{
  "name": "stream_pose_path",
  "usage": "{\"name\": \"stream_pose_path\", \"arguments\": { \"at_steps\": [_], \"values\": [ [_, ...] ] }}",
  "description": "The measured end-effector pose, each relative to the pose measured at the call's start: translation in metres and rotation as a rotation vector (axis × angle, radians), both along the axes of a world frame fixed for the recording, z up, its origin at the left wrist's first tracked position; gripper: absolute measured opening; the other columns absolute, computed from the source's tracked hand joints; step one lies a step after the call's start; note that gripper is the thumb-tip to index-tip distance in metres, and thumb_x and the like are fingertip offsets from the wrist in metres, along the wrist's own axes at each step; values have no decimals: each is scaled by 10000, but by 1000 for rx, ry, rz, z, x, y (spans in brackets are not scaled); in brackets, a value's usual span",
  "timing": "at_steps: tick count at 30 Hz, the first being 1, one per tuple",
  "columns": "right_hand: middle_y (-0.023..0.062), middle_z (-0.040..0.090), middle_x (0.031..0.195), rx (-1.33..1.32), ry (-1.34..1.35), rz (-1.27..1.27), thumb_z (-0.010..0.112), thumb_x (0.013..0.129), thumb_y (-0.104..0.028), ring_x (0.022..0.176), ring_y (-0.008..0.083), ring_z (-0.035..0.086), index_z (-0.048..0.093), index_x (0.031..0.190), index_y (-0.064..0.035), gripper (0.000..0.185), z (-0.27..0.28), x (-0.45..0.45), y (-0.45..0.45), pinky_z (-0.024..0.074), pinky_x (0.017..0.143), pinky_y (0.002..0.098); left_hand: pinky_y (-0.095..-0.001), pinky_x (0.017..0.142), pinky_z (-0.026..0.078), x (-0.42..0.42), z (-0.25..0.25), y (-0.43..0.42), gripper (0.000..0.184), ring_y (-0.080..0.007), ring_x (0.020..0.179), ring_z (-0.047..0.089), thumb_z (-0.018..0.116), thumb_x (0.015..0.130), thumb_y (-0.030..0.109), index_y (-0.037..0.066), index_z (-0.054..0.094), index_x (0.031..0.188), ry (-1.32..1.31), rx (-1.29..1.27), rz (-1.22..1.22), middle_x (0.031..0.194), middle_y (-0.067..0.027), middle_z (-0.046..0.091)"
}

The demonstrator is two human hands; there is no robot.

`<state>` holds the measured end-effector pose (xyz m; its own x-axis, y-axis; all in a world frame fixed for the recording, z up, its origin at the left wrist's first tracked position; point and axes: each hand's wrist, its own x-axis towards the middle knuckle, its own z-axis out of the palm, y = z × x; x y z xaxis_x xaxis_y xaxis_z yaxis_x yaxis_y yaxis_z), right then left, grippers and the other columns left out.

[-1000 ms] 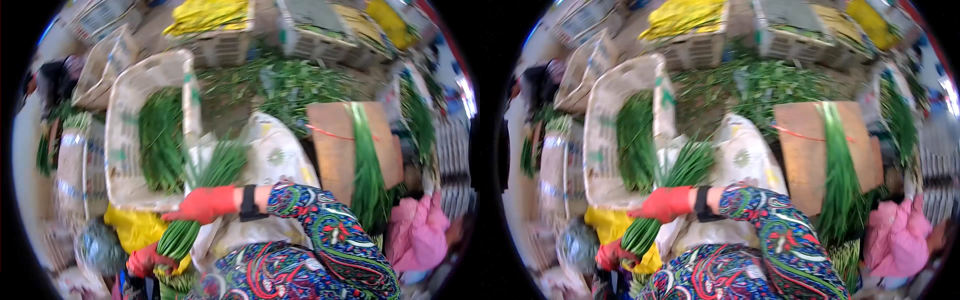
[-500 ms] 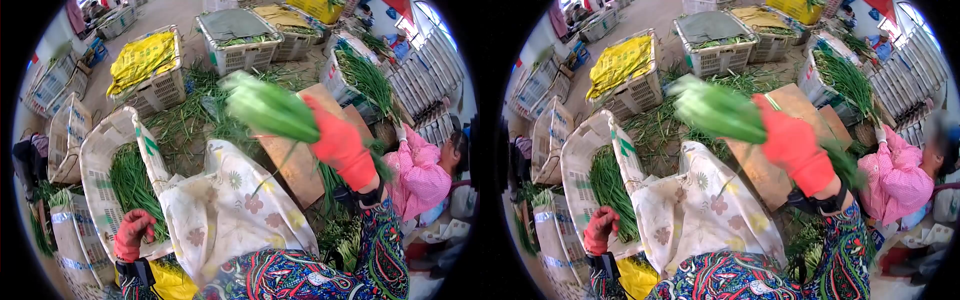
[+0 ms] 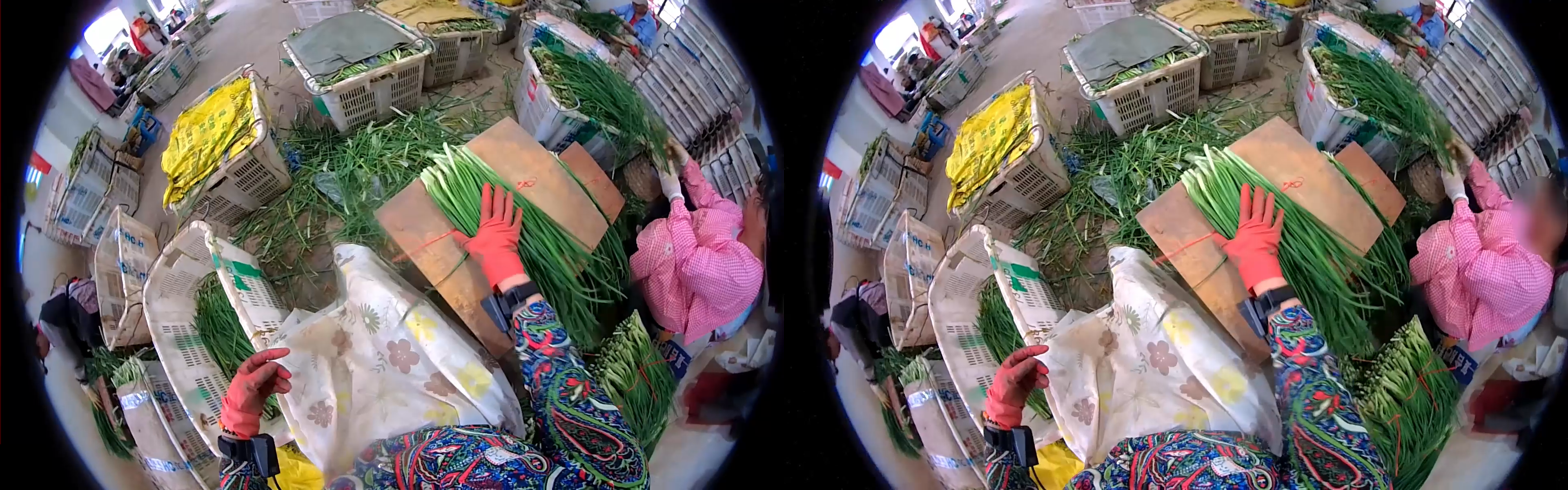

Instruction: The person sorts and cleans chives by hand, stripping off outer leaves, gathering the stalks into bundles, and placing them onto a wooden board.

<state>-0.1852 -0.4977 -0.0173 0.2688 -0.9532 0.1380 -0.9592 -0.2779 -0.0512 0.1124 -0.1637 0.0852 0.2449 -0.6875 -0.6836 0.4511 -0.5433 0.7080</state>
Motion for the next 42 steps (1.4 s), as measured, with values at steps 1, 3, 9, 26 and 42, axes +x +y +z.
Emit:
{"name": "stream_pose_path", "arguments": {
  "at_steps": [1,3,9,26,42],
  "values": [
    [125,128,1444,21,-27,14,689,602,-485,1324,332,121,46,1410,-126,1093,-5,1,-3,140,1039,503,-262,656,509,-3,1,-2,301,-162,665,609,483,857,89,12,528,1145,-20,9,-8,795,-84,617],
    [114,63,1460,71,-59,52,689,595,-490,1341,332,47,29,1412,-134,1109,-8,-1,-2,71,1041,539,-260,665,507,-11,7,-7,302,-163,673,610,482,858,87,13,528,1147,-25,52,-30,803,-84,617],
    [104,105,1454,12,130,267,630,693,-363,1334,339,85,104,1407,-152,911,5,-7,28,113,1047,514,-262,688,504,-10,1,-15,318,-164,701,610,491,855,94,17,517,1162,-16,47,-54,833,-86,617],
    [69,481,1224,369,367,446,501,766,-289,1191,279,378,581,1024,-104,327,73,-46,83,209,1033,464,-251,665,467,-77,-27,-183,358,-130,715,587,533,806,150,38,535,1146,-640,-163,-702,820,-65,621],
    [106,94,1455,46,14,202,731,552,-420,1331,364,63,128,1409,-207,1070,23,-54,2,107,1050,516,-389,647,479,-133,-126,-267,177,-304,794,570,535,672,75,80,559,848,-1443,-563,-1152,791,-107,560]
  ]
}}
